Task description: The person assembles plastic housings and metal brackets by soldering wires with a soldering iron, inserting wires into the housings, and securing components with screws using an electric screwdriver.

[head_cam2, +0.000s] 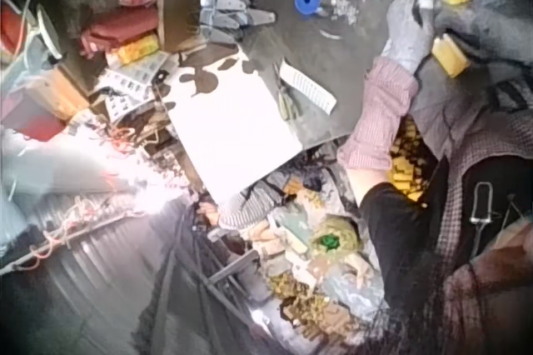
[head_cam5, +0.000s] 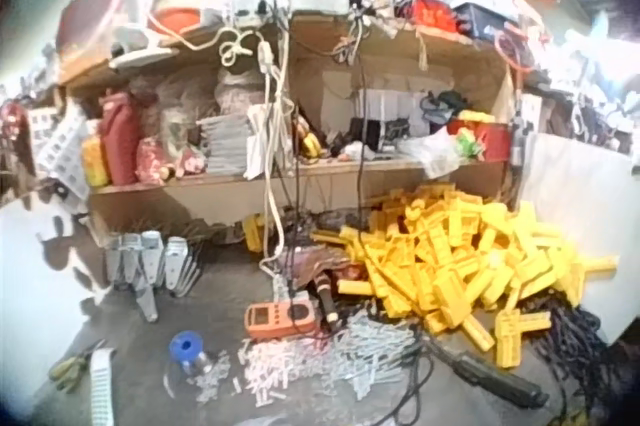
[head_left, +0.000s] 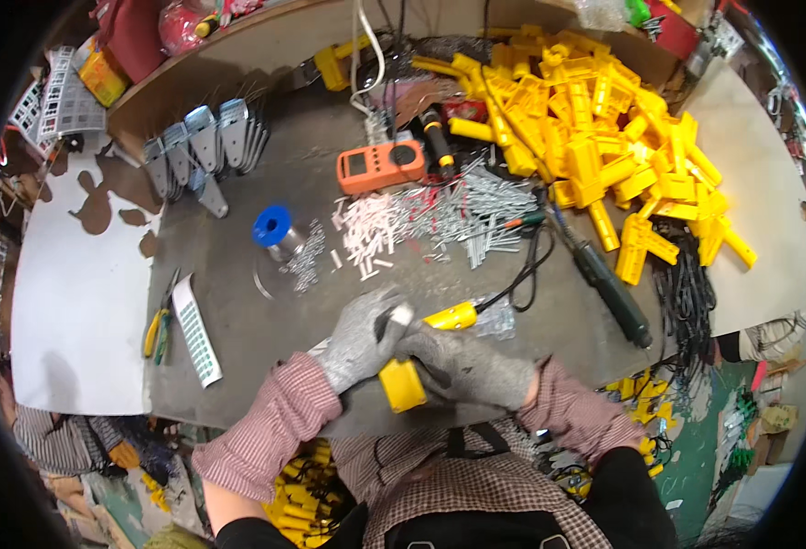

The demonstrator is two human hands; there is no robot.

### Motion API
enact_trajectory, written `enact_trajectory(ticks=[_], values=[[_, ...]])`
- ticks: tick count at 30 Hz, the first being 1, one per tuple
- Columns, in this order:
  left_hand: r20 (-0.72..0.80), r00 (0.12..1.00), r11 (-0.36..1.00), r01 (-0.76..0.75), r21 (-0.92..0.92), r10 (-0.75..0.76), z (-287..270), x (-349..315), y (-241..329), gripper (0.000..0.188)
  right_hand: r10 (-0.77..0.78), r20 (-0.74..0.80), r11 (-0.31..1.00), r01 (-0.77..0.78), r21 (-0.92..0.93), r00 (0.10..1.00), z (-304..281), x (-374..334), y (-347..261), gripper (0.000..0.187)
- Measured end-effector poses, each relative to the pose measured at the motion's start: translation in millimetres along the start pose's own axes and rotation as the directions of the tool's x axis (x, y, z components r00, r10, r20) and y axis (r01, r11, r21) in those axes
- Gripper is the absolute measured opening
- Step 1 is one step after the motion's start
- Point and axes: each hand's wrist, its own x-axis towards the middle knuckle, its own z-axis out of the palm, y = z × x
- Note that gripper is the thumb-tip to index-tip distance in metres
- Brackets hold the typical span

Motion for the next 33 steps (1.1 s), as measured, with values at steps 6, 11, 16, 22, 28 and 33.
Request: enact_trajectory(ticks=[6, 11, 16, 22, 28, 33], values=[[0.204, 0.965, 0.955, 0.103, 0.278, -0.163, -30.1, -5.0, 61.1, 0.040, 0.333, -0.795, 0.892, -0.444, 0.090, 0.508, -74.1, -86.2, 29.7, 0.048], [0.221, 0.959, 0.943, 0.099, 0.318, -0.175, -16.7, -1.8, 58.3, 0.051, 0.415, -0.652, 0.574, -0.739, -0.354, 0.635, -139.9, -149.6, 55.7, 0.052], [0.369, 0.924, 0.937, -0.039, 0.346, -0.098, -5.8, 17.3, 64.2, 0.067, 0.495, -0.786, 0.826, 0.078, 0.558, 0.371, -140.2, -97.9, 15.6, 0.059], [0.428, 0.893, 0.960, 0.015, 0.279, -0.138, 2.2, 39.7, 70.1, 0.068, 0.161, -0.741, 0.532, 0.575, 0.622, 0.652, -72.4, 20.8, 4.4, 0.080], [0.416, 0.875, 0.960, 0.160, 0.232, -0.246, 4.4, 42.4, 72.7, 0.059, -0.166, -0.458, 0.524, 0.471, 0.709, 0.873, -60.7, 32.0, 22.3, 0.073], [0.391, 0.901, 0.966, 0.095, 0.242, -0.187, 19.4, 35.6, 61.0, 0.059, -0.555, -0.282, 0.387, 0.543, 0.745, 0.783, -83.8, 33.6, 30.1, 0.067]])
